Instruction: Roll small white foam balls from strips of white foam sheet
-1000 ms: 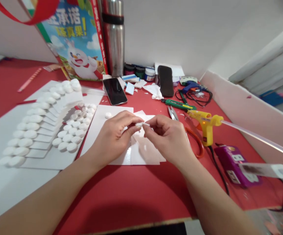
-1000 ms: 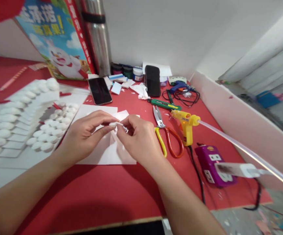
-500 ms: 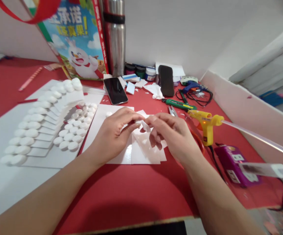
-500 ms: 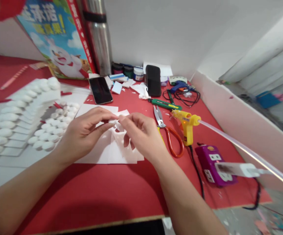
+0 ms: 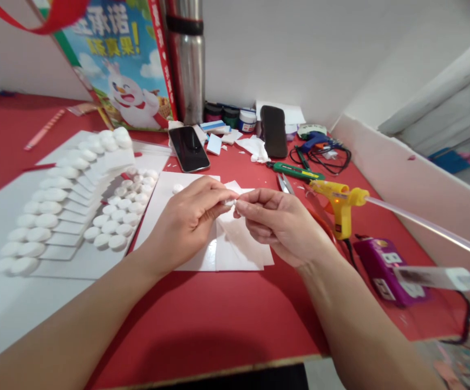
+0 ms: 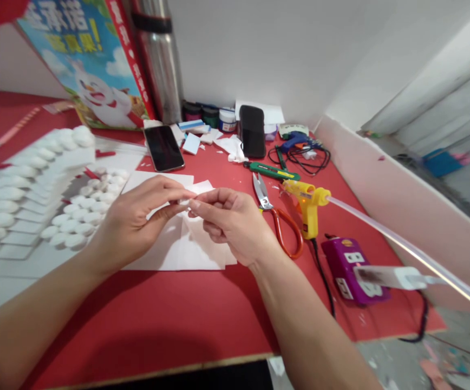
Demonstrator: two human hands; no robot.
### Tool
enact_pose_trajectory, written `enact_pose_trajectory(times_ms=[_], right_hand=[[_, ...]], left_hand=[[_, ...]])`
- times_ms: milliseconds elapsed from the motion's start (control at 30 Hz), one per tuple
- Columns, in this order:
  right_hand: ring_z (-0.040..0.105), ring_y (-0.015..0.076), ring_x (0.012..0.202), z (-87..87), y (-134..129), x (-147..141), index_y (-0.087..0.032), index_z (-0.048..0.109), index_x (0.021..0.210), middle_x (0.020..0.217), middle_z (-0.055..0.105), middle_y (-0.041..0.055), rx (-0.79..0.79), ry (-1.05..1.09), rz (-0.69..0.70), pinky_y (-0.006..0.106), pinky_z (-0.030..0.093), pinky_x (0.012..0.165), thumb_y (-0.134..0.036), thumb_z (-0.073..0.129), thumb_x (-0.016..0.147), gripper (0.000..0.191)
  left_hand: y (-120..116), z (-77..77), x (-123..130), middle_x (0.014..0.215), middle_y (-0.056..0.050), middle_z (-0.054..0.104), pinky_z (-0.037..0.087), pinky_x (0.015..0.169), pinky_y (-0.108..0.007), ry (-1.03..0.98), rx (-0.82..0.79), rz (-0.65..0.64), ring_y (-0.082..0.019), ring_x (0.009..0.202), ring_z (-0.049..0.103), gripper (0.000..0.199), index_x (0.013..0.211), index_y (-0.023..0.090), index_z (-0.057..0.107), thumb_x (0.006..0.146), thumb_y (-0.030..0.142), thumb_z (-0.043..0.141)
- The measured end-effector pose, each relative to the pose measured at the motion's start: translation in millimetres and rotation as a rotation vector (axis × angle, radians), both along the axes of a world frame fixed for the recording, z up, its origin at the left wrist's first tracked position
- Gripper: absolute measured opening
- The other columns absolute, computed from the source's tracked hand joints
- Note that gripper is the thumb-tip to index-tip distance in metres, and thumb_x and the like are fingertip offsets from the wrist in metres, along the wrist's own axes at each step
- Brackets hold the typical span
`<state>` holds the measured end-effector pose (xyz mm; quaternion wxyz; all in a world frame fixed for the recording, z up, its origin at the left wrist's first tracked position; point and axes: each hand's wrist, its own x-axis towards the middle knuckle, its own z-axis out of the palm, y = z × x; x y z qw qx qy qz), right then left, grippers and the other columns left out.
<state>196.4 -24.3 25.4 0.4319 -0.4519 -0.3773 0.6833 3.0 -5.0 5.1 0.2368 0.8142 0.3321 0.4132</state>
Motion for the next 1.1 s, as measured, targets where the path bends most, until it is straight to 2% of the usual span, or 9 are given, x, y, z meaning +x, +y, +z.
enact_pose_trajectory(times_ms=[167,300,400,600,667,867,967,1100], right_hand=[[0.037,0.003,0.043,1.9,-3,-3,-0.014,0.069,0.083,0.056,0.055,-0.0067,0.12,-0.229,-0.088,0.02,0.022,0.04,-0.03,0.086,0.074,0.025],[0.044,0.0067,0.048,0.4,-5,-5,-0.015,0.071,0.082,0.059,0.06,-0.0033,0.306,-0.511,-0.131,0.023,0.031,0.044,-0.032,0.081,0.079,0.02],[0.051,0.0095,0.053,-3.8,-7,-6,-0.015,0.072,0.08,0.064,0.065,0.0008,0.387,-0.64,-0.162,0.025,0.036,0.048,-0.032,0.077,0.082,0.018],[0.05,0.0081,0.051,-8.3,-13,-15,-0.016,0.068,0.076,0.061,0.063,-0.002,0.593,-0.908,-0.255,0.024,0.036,0.052,-0.023,0.069,0.083,0.009],[0.048,0.0074,0.05,-8.6,-13,-17,-0.016,0.067,0.076,0.06,0.062,-0.0031,0.614,-0.944,-0.261,0.024,0.036,0.052,-0.022,0.068,0.082,0.008],[0.049,0.0078,0.05,-9.2,-10,-13,-0.017,0.068,0.082,0.064,0.063,-0.0023,0.525,-0.859,-0.175,0.023,0.036,0.048,-0.027,0.067,0.083,0.01],[0.048,0.0073,0.05,-8.9,-9,-10,-0.017,0.068,0.085,0.064,0.062,-0.0034,0.55,-0.882,-0.146,0.022,0.036,0.048,-0.026,0.067,0.083,0.009],[0.047,0.0069,0.05,-9.8,-10,-11,-0.017,0.068,0.08,0.061,0.06,-0.0043,0.61,-0.945,-0.197,0.022,0.035,0.049,-0.022,0.067,0.084,0.006]], left_hand=[[-1,1.3,0,0.109,-0.008,0.071,0.048,0.094,-0.03,-0.022,-0.074,0.013,-0.02,0.103,0.067,0.021,0.113,0.021,0.076,0.101,0.022,0.058],[-2,1.4,1,0.109,-0.007,0.072,0.048,0.092,-0.029,-0.051,-0.122,0.002,-0.019,0.102,0.067,0.021,0.112,0.022,0.076,0.1,0.022,0.06],[-4,1.7,3,0.108,-0.007,0.072,0.049,0.092,-0.028,-0.074,-0.17,0.012,-0.019,0.101,0.067,0.019,0.11,0.021,0.077,0.099,0.024,0.061],[-6,4.8,8,0.104,-0.007,0.074,0.051,0.089,-0.028,-0.095,-0.247,0.072,-0.018,0.098,0.069,0.015,0.103,0.016,0.077,0.095,0.019,0.065],[-6,4.8,9,0.103,-0.008,0.075,0.052,0.088,-0.027,-0.097,-0.229,0.078,-0.018,0.097,0.07,0.015,0.103,0.014,0.077,0.095,0.018,0.066],[-5,2.1,6,0.104,-0.009,0.074,0.052,0.088,-0.027,-0.11,-0.195,0.071,-0.018,0.097,0.069,0.016,0.105,0.013,0.077,0.094,0.017,0.067],[-5,1.7,5,0.105,-0.009,0.074,0.052,0.089,-0.027,-0.108,-0.206,0.072,-0.018,0.099,0.069,0.017,0.106,0.013,0.078,0.094,0.017,0.067],[-6,1.7,6,0.105,-0.009,0.075,0.053,0.089,-0.028,-0.116,-0.226,0.078,-0.019,0.099,0.07,0.017,0.105,0.013,0.078,0.094,0.017,0.067]])
